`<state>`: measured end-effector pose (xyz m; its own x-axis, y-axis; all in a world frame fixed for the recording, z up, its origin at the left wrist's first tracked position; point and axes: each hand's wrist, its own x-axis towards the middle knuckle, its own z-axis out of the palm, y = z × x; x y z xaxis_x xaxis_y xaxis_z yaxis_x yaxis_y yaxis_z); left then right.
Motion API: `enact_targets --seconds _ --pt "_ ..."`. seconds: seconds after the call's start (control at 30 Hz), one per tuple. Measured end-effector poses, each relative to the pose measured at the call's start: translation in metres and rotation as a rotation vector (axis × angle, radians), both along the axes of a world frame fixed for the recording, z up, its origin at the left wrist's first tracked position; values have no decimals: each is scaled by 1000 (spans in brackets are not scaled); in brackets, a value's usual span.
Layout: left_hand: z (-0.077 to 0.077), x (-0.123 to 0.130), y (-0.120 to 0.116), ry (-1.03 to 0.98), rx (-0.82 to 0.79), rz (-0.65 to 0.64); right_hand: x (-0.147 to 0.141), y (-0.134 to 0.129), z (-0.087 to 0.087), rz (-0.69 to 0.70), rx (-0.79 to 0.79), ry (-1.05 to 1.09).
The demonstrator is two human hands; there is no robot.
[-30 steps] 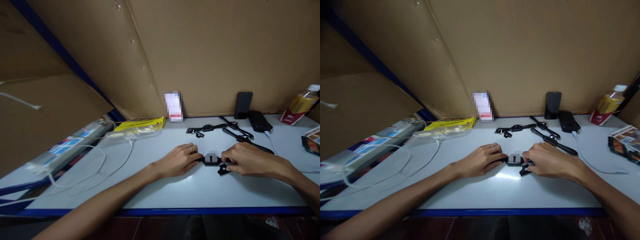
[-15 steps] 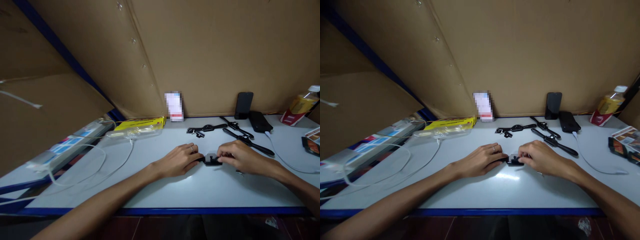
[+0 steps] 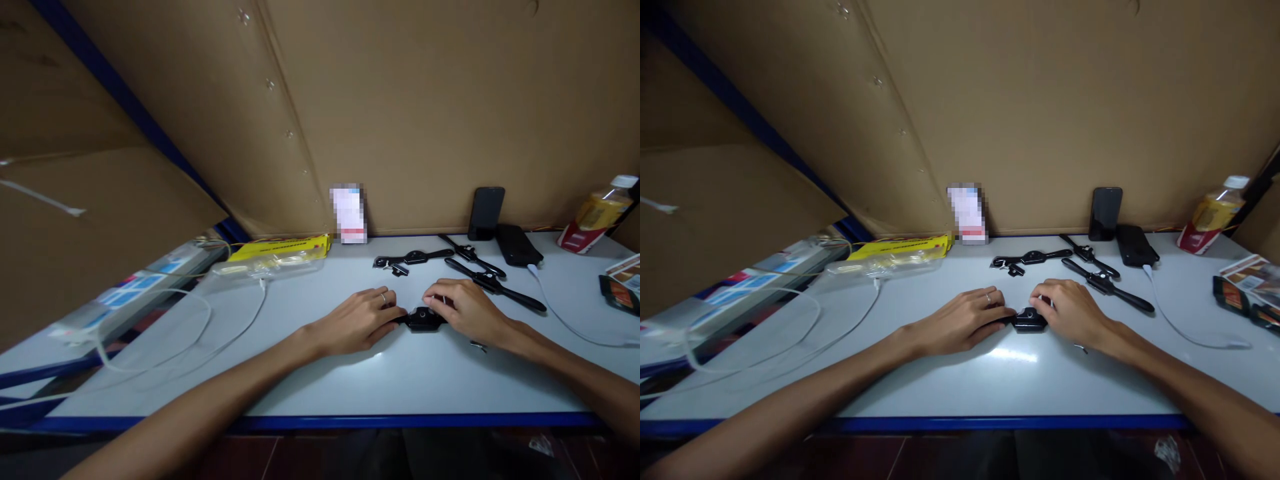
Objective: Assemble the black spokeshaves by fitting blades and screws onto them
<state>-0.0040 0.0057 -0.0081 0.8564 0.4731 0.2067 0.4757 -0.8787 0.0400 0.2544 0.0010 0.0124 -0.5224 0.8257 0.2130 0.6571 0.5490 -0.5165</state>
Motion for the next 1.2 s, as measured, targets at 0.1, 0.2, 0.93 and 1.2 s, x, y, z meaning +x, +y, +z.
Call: enact_targets --seconds 0.1,0.2,0.93,1.2 --pt "0 0 0 12 -5 7 15 1 19 18 -11 -106" --pt "2 1 -1 1 -18 7 37 -5 39 171 -155 -296" --pt "2 0 0 -20 -55 6 33 -31 28 242 -96 -557" --pt "-2 -2 1 -31 2 -16 23 -13 32 217 -228 -216"
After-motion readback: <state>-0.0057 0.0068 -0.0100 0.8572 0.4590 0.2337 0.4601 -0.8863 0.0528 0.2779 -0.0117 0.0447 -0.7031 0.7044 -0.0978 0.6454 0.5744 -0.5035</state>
